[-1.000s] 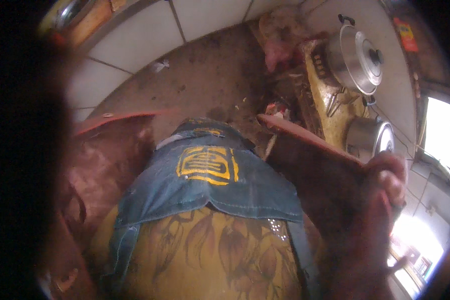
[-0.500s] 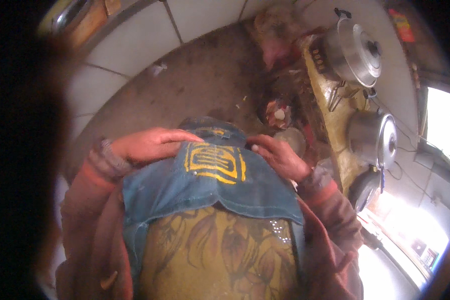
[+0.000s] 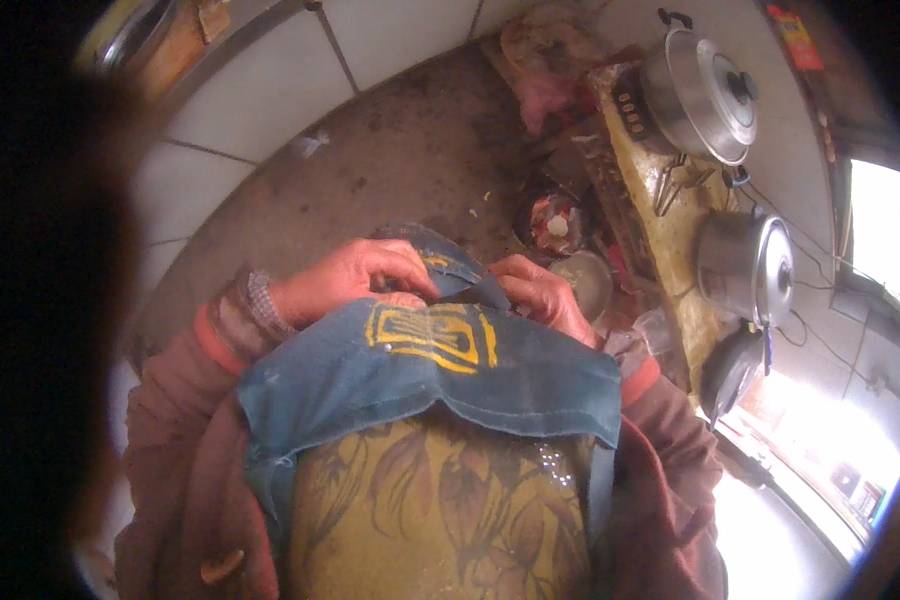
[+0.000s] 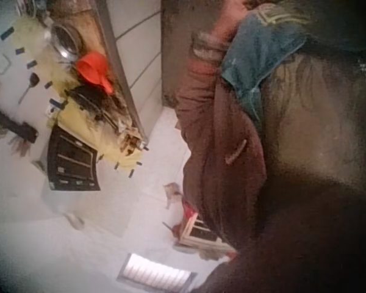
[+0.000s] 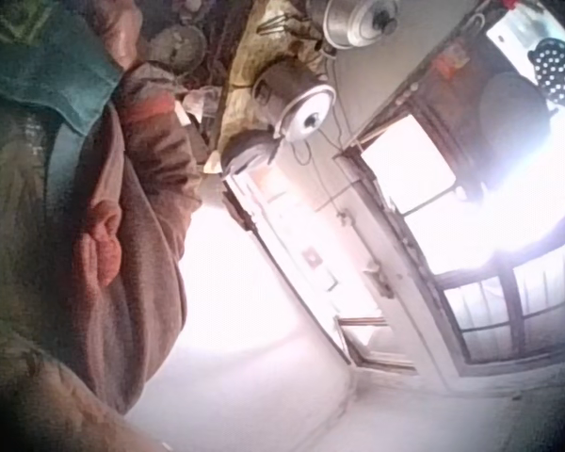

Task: The person fills a metal cup with water at the sink, then adds a white powder from a plastic bag and stirs with chopsticks to form a batter. The person moves between the kitchen and an outdoor area while mixing.

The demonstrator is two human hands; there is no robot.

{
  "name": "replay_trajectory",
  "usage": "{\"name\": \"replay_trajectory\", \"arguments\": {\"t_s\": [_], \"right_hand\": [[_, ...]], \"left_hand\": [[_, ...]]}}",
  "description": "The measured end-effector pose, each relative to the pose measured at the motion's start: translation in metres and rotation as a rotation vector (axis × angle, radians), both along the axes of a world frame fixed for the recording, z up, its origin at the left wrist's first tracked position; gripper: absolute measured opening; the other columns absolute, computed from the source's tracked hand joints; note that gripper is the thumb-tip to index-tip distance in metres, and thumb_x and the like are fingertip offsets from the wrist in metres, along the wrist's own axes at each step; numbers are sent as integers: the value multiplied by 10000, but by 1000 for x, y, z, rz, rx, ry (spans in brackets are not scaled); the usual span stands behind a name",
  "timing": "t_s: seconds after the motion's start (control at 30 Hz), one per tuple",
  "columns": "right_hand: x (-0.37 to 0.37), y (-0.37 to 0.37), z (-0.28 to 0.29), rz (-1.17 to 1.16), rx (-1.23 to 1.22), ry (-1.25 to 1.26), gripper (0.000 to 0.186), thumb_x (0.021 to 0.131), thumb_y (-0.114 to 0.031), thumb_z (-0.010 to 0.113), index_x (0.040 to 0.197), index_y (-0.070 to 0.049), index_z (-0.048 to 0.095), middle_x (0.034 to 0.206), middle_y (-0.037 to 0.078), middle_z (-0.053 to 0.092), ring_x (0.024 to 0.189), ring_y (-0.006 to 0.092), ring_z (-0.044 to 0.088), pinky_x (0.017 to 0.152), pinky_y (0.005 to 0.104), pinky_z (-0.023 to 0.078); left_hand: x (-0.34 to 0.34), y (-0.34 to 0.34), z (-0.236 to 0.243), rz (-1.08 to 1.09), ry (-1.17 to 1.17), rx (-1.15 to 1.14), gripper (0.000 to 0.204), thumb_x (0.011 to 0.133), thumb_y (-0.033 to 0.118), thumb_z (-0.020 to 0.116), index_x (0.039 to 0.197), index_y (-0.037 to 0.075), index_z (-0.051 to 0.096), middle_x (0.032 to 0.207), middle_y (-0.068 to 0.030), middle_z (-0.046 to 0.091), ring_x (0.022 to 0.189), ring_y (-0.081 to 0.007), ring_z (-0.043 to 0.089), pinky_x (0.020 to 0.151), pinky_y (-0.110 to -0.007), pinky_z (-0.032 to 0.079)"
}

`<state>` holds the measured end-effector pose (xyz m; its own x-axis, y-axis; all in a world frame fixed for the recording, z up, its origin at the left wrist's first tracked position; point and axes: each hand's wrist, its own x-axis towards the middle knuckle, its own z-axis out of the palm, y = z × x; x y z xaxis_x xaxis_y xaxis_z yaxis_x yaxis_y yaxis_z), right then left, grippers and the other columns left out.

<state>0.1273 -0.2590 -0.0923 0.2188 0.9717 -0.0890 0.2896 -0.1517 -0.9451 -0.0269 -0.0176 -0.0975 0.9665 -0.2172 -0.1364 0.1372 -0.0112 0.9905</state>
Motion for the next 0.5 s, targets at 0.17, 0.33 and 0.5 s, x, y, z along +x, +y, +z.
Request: {"name": "replay_trajectory", "arguments": {"t_s": [0.17,0.33,0.5], "right_hand": [[17,15,23,40,7,222,253,892,-217,633,980,20,650,896,82,611,857,201,591,737,322,469],[19,31,38,-28,-430,578,492,1003,-424,425,1172,14,572,1029,85,614,929,159,582,839,302,461],[20,37,30,-510,-186,591,378,981,-346,498,1147,-14,569,991,60,613,847,109,566,730,280,486]], "left_hand": [[6,1,13,-36,260,20,203,862,133,675,1016,2,677,968,-107,639,935,-196,606,807,-315,479],[15,-12,2,37,246,29,214,877,162,636,969,-29,664,809,-69,639,781,-134,574,725,-310,481],[15,-16,-15,222,484,33,203,884,165,610,828,-28,633,679,-31,585,685,-94,524,614,-302,460]]}}
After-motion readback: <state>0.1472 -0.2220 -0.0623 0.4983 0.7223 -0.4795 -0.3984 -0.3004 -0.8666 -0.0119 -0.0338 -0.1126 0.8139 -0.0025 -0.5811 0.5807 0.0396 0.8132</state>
